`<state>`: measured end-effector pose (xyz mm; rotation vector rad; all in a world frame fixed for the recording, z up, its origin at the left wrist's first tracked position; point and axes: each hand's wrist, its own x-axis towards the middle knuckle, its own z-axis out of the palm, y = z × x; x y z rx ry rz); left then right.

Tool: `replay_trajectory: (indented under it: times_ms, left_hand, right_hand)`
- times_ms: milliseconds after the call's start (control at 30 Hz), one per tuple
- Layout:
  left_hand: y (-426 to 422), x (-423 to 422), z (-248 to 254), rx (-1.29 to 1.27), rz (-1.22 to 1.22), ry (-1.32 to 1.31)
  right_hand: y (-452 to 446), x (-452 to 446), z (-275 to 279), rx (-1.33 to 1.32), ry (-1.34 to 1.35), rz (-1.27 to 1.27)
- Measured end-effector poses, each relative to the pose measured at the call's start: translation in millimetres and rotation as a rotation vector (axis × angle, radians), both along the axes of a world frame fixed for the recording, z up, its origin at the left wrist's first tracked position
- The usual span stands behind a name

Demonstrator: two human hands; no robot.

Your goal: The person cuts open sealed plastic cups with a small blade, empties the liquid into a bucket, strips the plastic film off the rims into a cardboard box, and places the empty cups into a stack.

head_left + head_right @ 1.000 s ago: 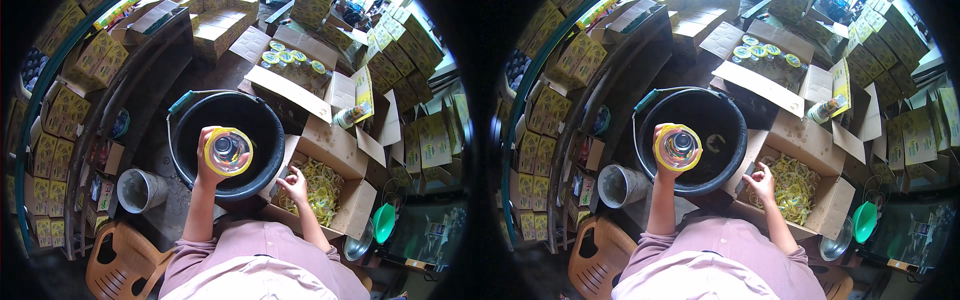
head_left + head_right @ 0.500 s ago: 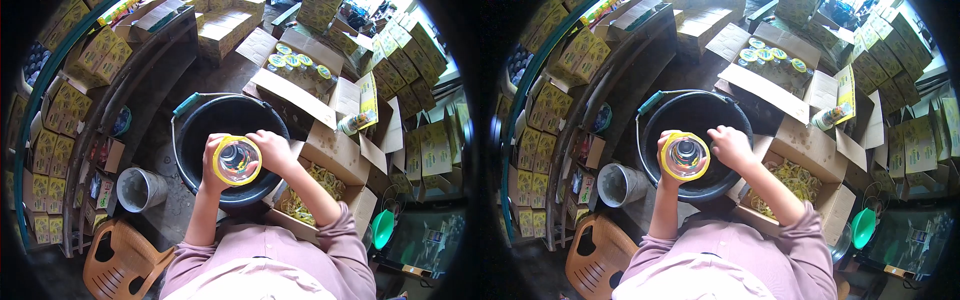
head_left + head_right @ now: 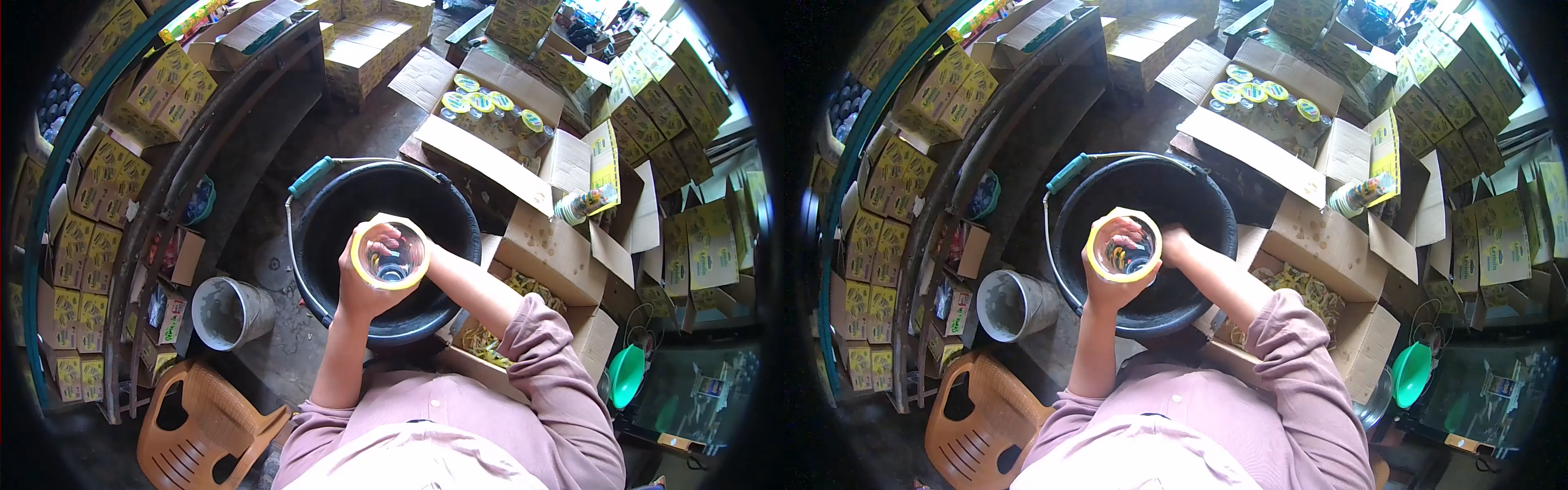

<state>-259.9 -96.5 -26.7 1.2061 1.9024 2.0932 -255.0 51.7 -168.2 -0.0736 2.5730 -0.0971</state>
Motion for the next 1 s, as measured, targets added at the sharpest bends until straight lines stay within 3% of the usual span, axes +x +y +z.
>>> replay_trajectory:
  times_ms: [33, 100, 233, 400, 533, 633, 700, 800, 833, 900, 1000]
  left_hand:
    - [1, -1, 1, -0.009, 0.005, -0.013]
    - [1, 0, 2, -0.034, 0.014, -0.043]
    - [1, 1, 1, -0.057, -0.001, -0.074]
    - [1, 0, 4, -0.030, 0.006, -0.040]
    - [0, -4, 0, -0.006, 0.025, 0.025]
    - [0, -3, 4, 0.026, 0.014, 0.095]
    - [0, -3, 4, 0.030, 0.019, 0.112]
    - [1, -4, 8, 0.040, 0.036, 0.174]
    - [1, -4, 8, 0.040, 0.040, 0.185]
    - [1, -4, 9, 0.040, 0.043, 0.209]
    - [2, -4, 7, 0.044, 0.053, 0.217]
  right_hand:
    - [1, 1, -8, 0.008, 0.210, 0.037]
    - [-1, 0, -15, 0.010, 0.311, 0.064]
    - [-4, -3, -9, -0.050, 0.061, 0.015]
    - [-5, -3, 5, -0.137, 0.053, -0.035]
    - [11, 18, 49, -0.308, 0.033, -0.166]
    - [20, 38, 105, -0.373, 0.180, -0.205]
    - [15, 45, 141, -0.387, 0.445, -0.171]
    - [20, 62, 157, -0.294, 0.556, 0.028]
    - [20, 72, 150, -0.174, 0.405, 0.096]
    - [22, 82, 147, -0.242, 0.557, 0.152]
    - [9, 91, 188, -0.152, 0.692, 0.127]
